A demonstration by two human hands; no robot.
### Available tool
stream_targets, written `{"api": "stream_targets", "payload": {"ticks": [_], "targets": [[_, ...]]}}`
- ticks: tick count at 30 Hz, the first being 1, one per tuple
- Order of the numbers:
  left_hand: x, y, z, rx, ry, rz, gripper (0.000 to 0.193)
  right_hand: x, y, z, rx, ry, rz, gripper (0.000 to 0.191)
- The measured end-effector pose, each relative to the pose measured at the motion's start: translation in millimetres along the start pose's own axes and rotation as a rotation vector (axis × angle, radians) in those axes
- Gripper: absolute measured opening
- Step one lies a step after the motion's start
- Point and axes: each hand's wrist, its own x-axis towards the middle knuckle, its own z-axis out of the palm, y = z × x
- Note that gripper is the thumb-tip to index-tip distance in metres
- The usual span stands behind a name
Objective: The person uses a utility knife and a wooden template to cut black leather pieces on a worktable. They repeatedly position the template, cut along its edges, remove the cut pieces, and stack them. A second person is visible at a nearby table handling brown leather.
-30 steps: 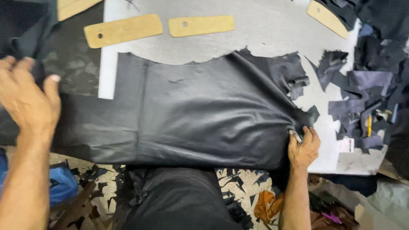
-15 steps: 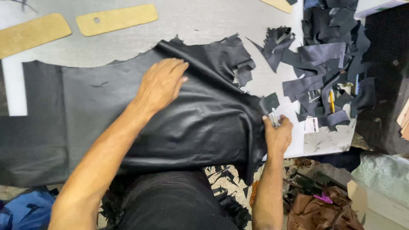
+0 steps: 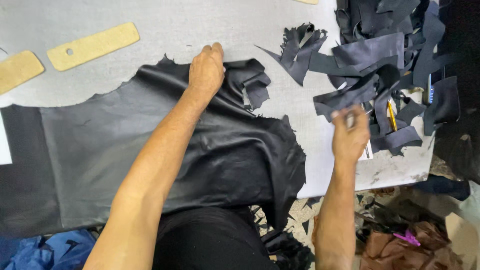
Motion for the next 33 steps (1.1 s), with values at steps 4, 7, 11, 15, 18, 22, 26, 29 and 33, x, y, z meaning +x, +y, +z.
{"api": "stream_targets", "payload": {"ticks": [4,7,11,15,18,22,26,29,33], "targets": [[-1,-1,-5,-0.117,-0.005,0.021,0.027,-75,-10,14,-0.444,-0.253,-0.008,0.050],[-2,-1,-13,-0.146,0.008,0.042,0.019,-99,-9,32,-0.446,-0.340,0.066,0.033],[6,6,-15,-0.502,0.053,0.060,0.011,-85,1,3,-0.399,-0.321,0.116,0.019],[18,25,4,-0.880,0.019,0.045,0.012,-75,8,-73,-0.563,-0.264,0.118,0.015],[3,43,16,-0.806,-0.002,0.075,0.027,-65,21,-90,-0.445,-0.157,-0.282,0.023],[-75,59,31,-0.226,-0.153,0.359,0.078,-38,59,-68,-0.650,-0.340,0.049,0.036],[-176,57,38,0.136,-0.370,0.447,0.092,-28,105,-58,-0.708,-0.458,-0.013,0.043],[-219,23,30,0.179,-0.270,0.432,0.092,-26,129,-55,-0.657,-0.438,0.052,0.045],[-244,-71,-32,0.240,-0.172,0.202,0.091,-21,139,-57,-0.552,-0.442,0.052,0.045]]}}
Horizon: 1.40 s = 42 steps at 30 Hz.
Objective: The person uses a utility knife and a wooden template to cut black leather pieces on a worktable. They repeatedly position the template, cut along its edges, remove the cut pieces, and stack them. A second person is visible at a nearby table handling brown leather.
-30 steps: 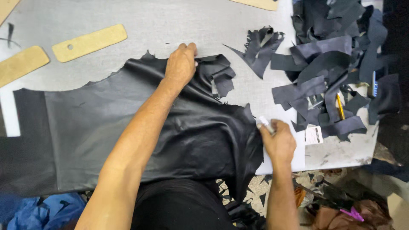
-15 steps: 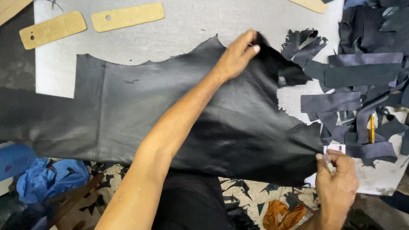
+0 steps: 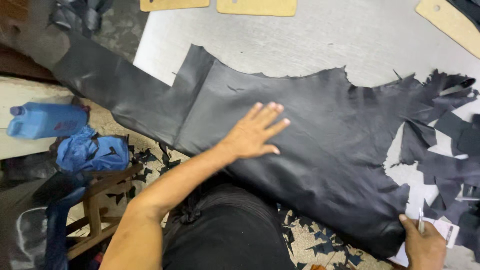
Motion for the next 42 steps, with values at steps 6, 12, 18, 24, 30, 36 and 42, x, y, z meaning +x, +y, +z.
{"api": "stream_targets", "payload": {"ticks": [6,12,18,24,30,36,42], "targets": [[-70,-134,-55,0.114,0.085,-0.438,0.085,6,-22,-4,0.107,0.019,-0.094,0.038],[-77,-142,-52,0.082,0.152,-0.407,0.081,-17,-50,-3,0.077,0.295,-0.181,0.034],[-63,-162,-74,0.121,0.194,-0.352,0.065,-62,-149,56,0.234,0.544,-0.354,0.022],[-54,-225,-99,-0.033,0.379,-0.261,0.048,-168,-267,115,0.144,0.411,-0.421,0.014],[-48,-273,-127,-0.119,0.500,-0.207,0.032,-215,-333,155,0.131,0.338,-0.468,0.016],[4,-368,-174,0.106,0.764,-0.329,0.045,-218,-336,177,0.228,0.267,-0.267,0.014],[30,-418,-218,0.018,0.186,-0.537,0.100,-232,-352,160,0.150,0.296,-0.250,0.016]]}}
